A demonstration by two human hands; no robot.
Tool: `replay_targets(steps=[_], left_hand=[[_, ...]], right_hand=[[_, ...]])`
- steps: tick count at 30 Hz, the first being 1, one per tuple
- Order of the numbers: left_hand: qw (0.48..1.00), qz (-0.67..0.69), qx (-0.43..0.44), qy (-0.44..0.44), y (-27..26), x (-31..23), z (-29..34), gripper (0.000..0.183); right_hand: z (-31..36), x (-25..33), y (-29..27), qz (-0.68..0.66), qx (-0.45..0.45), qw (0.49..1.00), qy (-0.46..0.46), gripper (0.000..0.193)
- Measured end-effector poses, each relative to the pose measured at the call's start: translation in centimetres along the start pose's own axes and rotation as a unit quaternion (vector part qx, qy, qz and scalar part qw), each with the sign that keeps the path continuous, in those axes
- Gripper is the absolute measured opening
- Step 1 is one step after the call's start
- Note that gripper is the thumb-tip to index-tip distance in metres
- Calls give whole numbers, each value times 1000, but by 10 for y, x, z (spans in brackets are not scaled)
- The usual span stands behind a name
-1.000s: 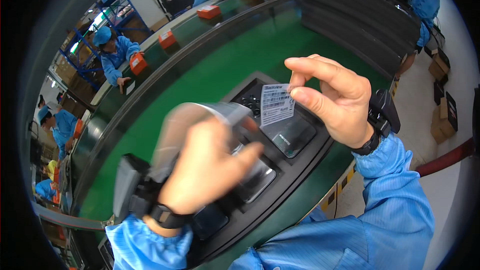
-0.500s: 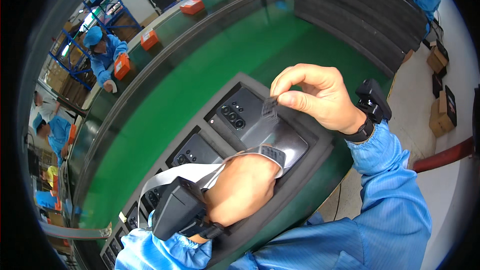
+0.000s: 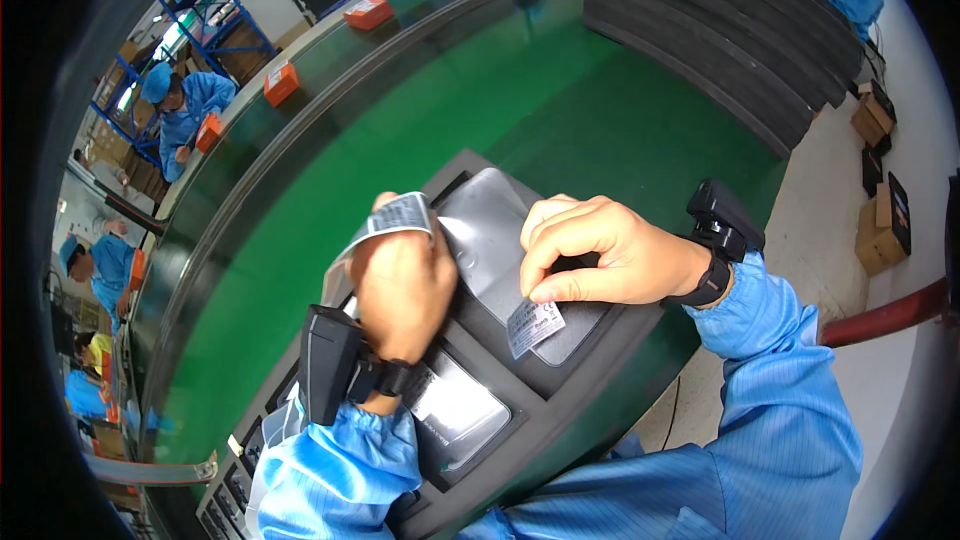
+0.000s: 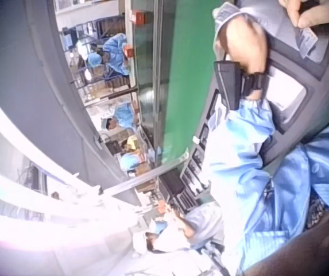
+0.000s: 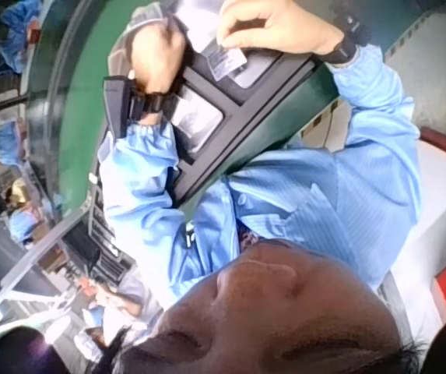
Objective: Applying regulatory labels and protective films to the back panels of mobile phones on an assembly line.
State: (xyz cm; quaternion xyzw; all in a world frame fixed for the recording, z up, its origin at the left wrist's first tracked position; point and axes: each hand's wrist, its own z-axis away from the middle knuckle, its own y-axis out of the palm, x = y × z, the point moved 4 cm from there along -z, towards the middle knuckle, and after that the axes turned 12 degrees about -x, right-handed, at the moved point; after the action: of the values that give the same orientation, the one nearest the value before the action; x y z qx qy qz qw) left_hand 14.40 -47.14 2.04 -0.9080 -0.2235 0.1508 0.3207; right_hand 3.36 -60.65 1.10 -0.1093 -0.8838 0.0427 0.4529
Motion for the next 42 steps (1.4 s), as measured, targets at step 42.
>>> replay_targets(steps=[42], left_hand=[[968, 159, 9, -195, 45, 35, -20, 12]], right_hand=[[-25, -52, -34, 203, 78, 972, -84, 14]])
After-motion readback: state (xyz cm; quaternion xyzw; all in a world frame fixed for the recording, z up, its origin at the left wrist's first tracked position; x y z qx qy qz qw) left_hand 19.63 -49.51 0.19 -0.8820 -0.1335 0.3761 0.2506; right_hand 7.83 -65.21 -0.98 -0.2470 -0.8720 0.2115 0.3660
